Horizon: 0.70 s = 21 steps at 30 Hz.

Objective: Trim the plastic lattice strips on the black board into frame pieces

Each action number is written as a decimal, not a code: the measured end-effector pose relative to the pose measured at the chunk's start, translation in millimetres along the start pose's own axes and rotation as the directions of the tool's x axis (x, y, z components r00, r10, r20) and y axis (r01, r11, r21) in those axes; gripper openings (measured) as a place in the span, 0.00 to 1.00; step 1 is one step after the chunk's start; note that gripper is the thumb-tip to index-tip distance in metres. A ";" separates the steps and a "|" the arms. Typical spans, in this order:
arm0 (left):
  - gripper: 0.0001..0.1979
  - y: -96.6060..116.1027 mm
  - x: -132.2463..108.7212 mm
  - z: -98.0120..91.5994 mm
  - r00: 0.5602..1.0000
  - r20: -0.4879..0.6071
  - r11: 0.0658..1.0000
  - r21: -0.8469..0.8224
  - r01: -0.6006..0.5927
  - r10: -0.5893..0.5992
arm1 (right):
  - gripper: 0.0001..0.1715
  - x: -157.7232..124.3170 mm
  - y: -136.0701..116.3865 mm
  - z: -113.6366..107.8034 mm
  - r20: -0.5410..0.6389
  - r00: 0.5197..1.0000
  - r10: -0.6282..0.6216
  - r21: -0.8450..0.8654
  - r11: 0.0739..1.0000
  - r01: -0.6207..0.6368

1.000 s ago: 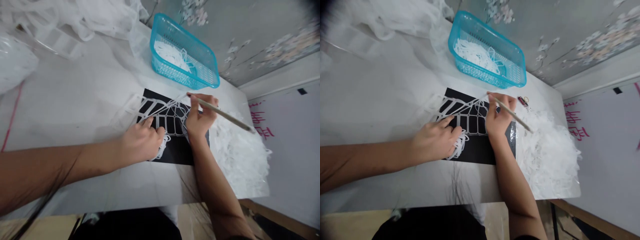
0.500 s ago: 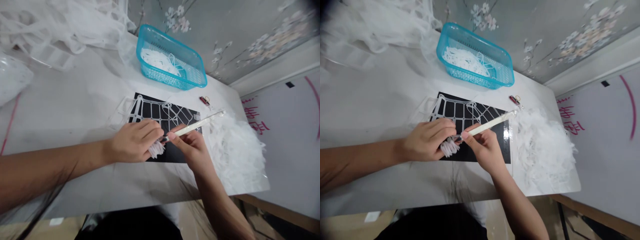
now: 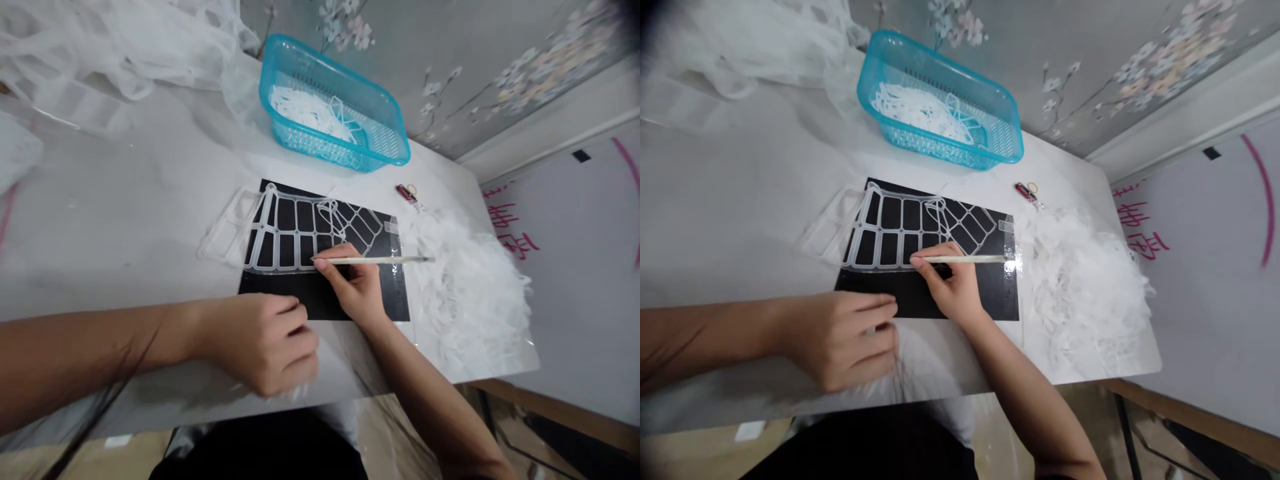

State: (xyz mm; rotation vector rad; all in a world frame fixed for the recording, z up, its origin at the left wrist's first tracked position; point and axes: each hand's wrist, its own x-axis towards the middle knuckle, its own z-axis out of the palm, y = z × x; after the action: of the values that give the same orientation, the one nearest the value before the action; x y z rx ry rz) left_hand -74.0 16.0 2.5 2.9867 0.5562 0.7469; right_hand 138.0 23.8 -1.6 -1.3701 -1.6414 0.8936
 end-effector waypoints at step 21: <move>0.09 2.0 11.5 6.5 0.998 -0.007 0.968 0.244 -0.052 0.056 | 0.04 2.4 3.8 -0.1 0.106 0.984 -0.145 -0.074 0.985 0.153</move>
State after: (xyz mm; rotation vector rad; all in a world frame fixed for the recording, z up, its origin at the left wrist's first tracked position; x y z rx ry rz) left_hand -60.9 18.5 2.2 3.2367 0.6119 0.7554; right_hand 139.5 26.8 -4.6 -1.2543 -1.8490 0.8263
